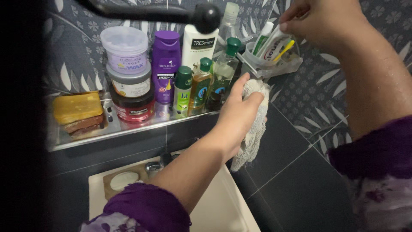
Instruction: The person wipes a bathroom sink and faucet with a cloth, then wipes and rearranges several bottles and jars on a wall-mounted shelf above the sink. The person also wipes the sink basin and surrounding surfaces before leaving the room.
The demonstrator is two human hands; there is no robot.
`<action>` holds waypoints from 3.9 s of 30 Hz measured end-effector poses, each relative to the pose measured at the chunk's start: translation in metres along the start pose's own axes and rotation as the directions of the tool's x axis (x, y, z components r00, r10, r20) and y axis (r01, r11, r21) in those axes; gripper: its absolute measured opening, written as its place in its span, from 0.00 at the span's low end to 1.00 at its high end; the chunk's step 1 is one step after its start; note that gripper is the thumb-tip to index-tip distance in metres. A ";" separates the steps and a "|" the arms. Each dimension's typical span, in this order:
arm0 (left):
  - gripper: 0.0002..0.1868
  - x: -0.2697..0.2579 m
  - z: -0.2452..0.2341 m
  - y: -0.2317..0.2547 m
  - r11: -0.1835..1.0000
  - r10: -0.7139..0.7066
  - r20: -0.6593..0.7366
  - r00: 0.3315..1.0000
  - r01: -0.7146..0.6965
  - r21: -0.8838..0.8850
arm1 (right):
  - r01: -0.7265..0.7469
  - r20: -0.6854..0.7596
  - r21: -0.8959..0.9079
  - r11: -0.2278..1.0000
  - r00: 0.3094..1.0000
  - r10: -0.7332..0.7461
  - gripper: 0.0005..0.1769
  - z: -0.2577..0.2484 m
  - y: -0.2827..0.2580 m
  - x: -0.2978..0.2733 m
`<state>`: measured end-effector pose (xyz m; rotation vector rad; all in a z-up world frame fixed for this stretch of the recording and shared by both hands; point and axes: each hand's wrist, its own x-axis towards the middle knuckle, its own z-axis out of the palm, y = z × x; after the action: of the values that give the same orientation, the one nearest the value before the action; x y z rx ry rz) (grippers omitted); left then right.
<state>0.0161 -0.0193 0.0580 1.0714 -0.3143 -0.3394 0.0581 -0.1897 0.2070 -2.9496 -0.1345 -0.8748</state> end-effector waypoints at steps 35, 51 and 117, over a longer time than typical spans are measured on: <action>0.28 -0.009 0.001 -0.004 0.997 -0.078 0.002 0.997 0.078 -0.008 | 0.228 -0.027 -0.175 0.958 0.971 -0.236 0.11 0.002 -0.005 -0.016; 0.27 -0.010 -0.011 -0.002 0.999 -0.049 -0.038 0.998 0.048 -0.014 | 0.108 -0.213 -0.234 0.966 0.964 -0.159 0.16 -0.019 -0.020 -0.066; 0.57 0.056 -0.001 -0.005 0.979 -0.081 0.127 0.989 0.103 -0.174 | -0.042 0.034 -0.260 0.965 0.998 0.053 0.19 0.037 -0.027 -0.074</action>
<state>0.0671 -0.0442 0.0574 0.8912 -0.3351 -0.5070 0.0139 -0.1643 0.1367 -3.1973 0.0544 -0.8895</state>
